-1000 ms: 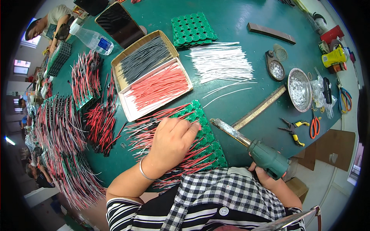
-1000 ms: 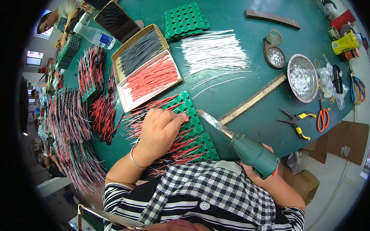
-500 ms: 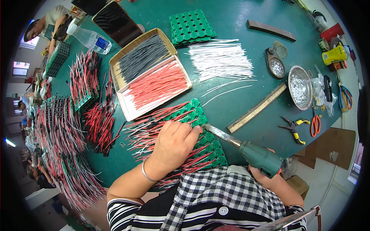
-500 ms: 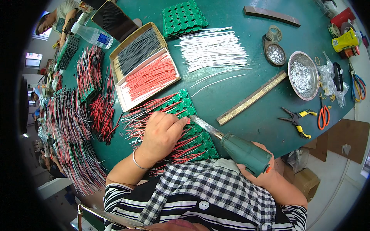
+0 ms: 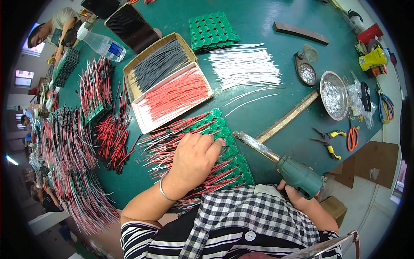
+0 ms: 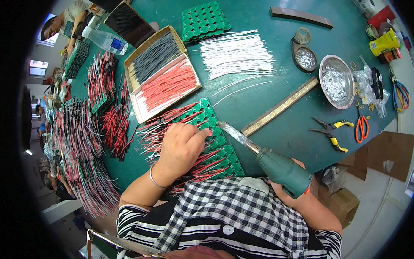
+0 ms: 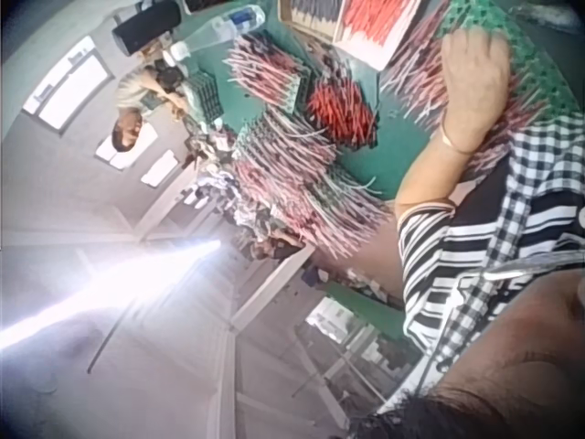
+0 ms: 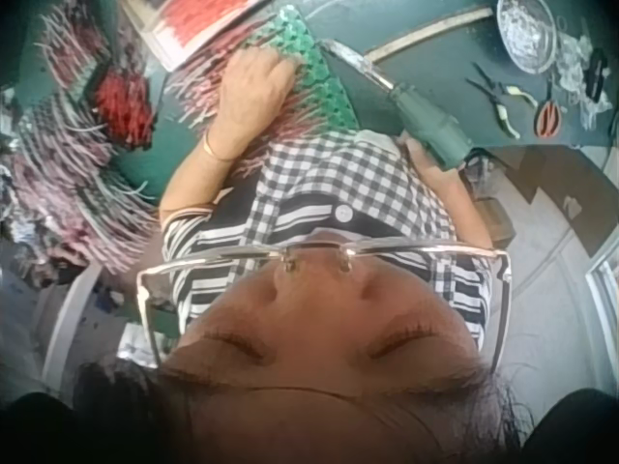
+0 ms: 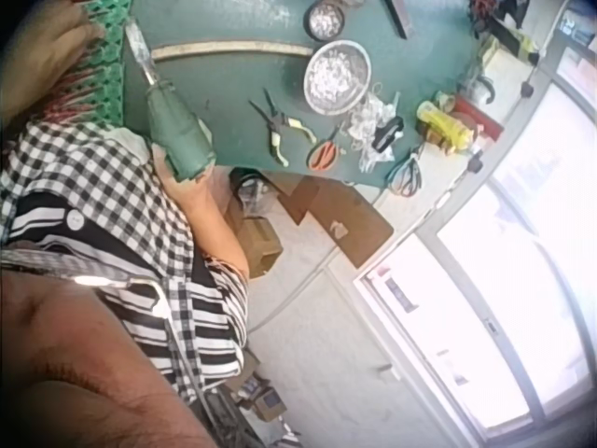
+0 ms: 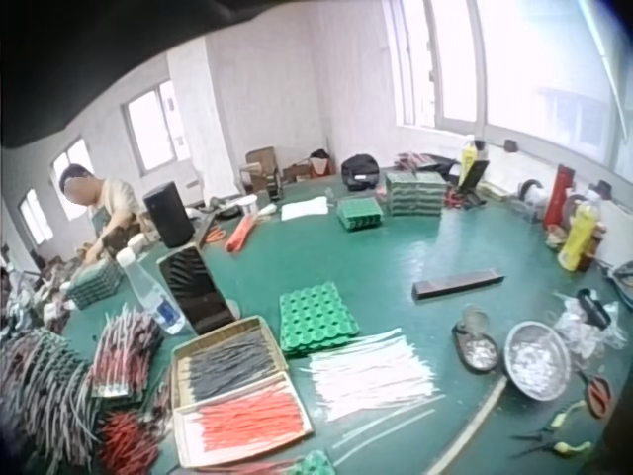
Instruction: The person assembles wiring components onto circuit boards by hand, using pliers and scissors to manipulate wires and components. A heat gun is used to attach or seal components with heat-shrink tubing.
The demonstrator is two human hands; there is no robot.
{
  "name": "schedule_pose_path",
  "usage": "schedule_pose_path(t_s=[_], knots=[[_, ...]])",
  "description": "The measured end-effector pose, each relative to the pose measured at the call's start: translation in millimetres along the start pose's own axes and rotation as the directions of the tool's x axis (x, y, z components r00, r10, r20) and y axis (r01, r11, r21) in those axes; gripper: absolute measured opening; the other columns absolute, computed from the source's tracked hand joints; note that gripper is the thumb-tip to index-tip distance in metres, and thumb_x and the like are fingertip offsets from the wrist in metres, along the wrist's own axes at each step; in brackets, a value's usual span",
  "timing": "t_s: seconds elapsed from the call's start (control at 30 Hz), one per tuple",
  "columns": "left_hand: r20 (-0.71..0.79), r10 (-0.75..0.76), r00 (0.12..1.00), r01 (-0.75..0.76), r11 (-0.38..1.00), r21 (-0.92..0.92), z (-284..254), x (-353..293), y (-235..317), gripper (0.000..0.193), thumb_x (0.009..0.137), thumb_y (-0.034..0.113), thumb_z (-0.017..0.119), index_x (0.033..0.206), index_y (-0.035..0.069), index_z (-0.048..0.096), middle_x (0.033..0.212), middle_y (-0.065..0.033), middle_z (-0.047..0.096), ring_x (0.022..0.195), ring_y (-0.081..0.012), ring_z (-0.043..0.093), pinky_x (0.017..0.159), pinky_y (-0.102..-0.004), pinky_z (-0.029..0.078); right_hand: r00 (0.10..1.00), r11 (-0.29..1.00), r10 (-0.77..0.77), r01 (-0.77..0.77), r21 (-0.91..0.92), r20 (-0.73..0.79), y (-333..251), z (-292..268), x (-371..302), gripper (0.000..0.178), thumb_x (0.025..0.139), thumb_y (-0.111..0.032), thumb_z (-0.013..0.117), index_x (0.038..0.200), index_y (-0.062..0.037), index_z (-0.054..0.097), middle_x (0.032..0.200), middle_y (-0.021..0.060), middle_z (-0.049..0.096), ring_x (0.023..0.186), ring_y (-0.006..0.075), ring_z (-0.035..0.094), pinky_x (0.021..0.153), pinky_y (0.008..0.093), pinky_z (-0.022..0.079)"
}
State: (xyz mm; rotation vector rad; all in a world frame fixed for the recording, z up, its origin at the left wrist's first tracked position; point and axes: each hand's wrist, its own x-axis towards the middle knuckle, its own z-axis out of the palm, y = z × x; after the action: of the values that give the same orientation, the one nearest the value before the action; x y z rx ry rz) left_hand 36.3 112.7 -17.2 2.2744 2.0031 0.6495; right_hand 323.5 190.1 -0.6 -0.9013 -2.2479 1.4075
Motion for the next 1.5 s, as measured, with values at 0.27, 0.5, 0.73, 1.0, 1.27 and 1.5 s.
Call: schedule_pose_path(t_s=[0.27, 0.5, 0.73, 1.0, 1.27, 1.5], knots=[[-0.014, 0.013, 1.000, -0.014, 0.997, -0.082, -5, -7, 11, 0.019, 0.071, 0.006, 0.066, 0.090, 0.005, 0.066, 0.072, -0.0035, 0.054, 0.066, -0.0201, 0.052, 0.060, -0.0340, 0.041, 0.999, 0.995, 0.030, -0.025, -0.097, 0.043, 10, -4, -23, 0.023, 0.076, -0.009, 0.064, 0.098, -0.0044, 0.065, 0.095, 0.0092, 0.066, 0.089, 0.0262, 0.062, 0.082, 0.0367, 0.046], [0.009, 0.012, 1.000, -0.012, 0.998, -0.062, -2, -9, 14, 0.016, 0.072, 0.008, 0.067, 0.087, 0.005, 0.065, 0.071, -0.0039, 0.052, 0.065, -0.0207, 0.051, 0.060, -0.0338, 0.041, 0.988, 0.991, 0.118, -0.111, -0.074, 0.104, 10, -3, -26, 0.030, 0.074, -0.013, 0.067, 0.103, -0.0028, 0.064, 0.104, 0.0130, 0.064, 0.097, 0.0282, 0.060, 0.087, 0.0354, 0.047], [0.032, 0.005, 0.999, -0.004, 0.999, -0.053, -1, -9, 15, 0.014, 0.072, 0.007, 0.067, 0.086, 0.005, 0.064, 0.070, -0.0045, 0.051, 0.065, -0.0211, 0.051, 0.061, -0.0338, 0.041, 0.996, 0.983, -0.079, 0.073, -0.169, -0.028, -2, 5, -13, 0.014, 0.081, -0.014, 0.060, 0.091, -0.0053, 0.063, 0.080, 0.0049, 0.063, 0.073, 0.0228, 0.060, 0.076, 0.0366, 0.044], [0.040, 0.004, 0.999, -0.003, 0.999, -0.038, -2, -8, 15, 0.014, 0.072, 0.008, 0.067, 0.085, 0.005, 0.064, 0.070, -0.0050, 0.051, 0.065, -0.0216, 0.051, 0.060, -0.0341, 0.042, 0.986, 0.991, -0.099, 0.110, -0.078, 0.135, 0, -10, -11, 0.023, 0.075, -0.009, 0.064, 0.098, -0.0029, 0.065, 0.097, 0.0115, 0.065, 0.093, 0.0272, 0.062, 0.082, 0.0367, 0.048], [0.036, 0.006, 0.999, -0.005, 1.000, -0.028, -2, -7, 18, 0.012, 0.072, 0.007, 0.066, 0.084, 0.005, 0.064, 0.070, -0.0054, 0.051, 0.065, -0.0218, 0.051, 0.059, -0.0344, 0.041, 0.978, 0.978, 0.202, -0.204, 0.053, 0.044, 13, -2, -41, 0.021, 0.077, -0.009, 0.063, 0.098, -0.0048, 0.065, 0.096, 0.0090, 0.065, 0.093, 0.0286, 0.059, 0.087, 0.0390, 0.042], [0.038, 0.007, 0.999, -0.006, 1.000, -0.020, -5, -9, 24, 0.017, 0.071, 0.005, 0.067, 0.089, 0.005, 0.066, 0.072, -0.0039, 0.052, 0.065, -0.0208, 0.051, 0.060, -0.0339, 0.041, 0.978, 0.977, 0.201, -0.204, 0.056, 0.061, 7, -9, -42, 0.023, 0.076, -0.009, 0.064, 0.099, -0.0050, 0.066, 0.098, 0.0093, 0.066, 0.096, 0.0285, 0.058, 0.088, 0.0380, 0.042]])
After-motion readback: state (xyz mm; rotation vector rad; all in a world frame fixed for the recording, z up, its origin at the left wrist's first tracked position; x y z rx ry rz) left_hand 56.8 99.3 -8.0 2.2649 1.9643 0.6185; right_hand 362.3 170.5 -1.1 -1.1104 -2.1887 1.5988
